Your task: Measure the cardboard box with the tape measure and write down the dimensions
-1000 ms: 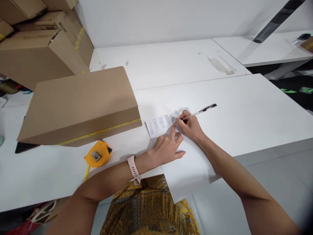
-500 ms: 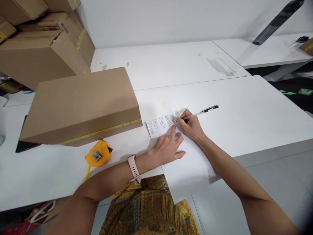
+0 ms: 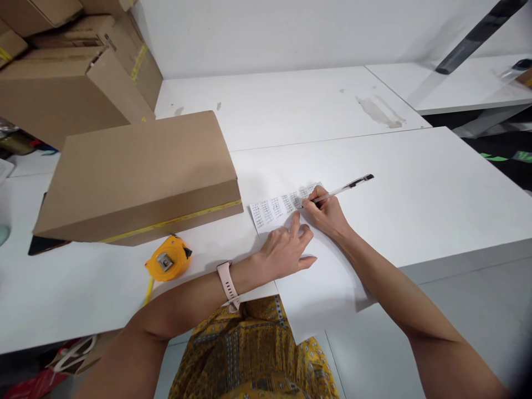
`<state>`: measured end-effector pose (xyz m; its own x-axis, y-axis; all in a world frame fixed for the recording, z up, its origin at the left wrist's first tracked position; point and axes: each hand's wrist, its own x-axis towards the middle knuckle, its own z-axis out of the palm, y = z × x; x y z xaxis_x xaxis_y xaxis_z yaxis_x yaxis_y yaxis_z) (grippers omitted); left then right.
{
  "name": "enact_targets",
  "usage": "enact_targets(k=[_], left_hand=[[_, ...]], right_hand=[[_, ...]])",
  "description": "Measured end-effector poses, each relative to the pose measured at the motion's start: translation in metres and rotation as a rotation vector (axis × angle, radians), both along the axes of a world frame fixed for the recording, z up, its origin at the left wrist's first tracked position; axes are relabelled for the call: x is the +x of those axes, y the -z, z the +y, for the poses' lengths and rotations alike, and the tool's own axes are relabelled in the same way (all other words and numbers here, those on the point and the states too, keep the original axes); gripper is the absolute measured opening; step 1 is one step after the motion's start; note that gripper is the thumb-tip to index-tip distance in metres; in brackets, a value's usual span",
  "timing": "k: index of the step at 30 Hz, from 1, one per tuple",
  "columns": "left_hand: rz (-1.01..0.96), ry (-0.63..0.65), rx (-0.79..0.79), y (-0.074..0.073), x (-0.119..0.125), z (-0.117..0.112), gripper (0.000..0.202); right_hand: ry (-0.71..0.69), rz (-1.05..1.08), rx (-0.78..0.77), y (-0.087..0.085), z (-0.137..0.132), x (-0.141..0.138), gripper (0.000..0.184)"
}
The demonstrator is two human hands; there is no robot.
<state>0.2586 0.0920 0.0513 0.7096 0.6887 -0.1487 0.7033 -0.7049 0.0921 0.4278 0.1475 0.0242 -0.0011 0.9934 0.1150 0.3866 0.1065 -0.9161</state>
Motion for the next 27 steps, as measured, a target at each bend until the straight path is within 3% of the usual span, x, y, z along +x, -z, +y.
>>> enact_targets(k=[27], left_hand=[[0.008, 0.005, 0.004, -0.0004, -0.0005, 0.0005, 0.068]], right_hand=[[0.019, -0.007, 0.038, 0.0018, 0.0023, 0.0017, 0.021]])
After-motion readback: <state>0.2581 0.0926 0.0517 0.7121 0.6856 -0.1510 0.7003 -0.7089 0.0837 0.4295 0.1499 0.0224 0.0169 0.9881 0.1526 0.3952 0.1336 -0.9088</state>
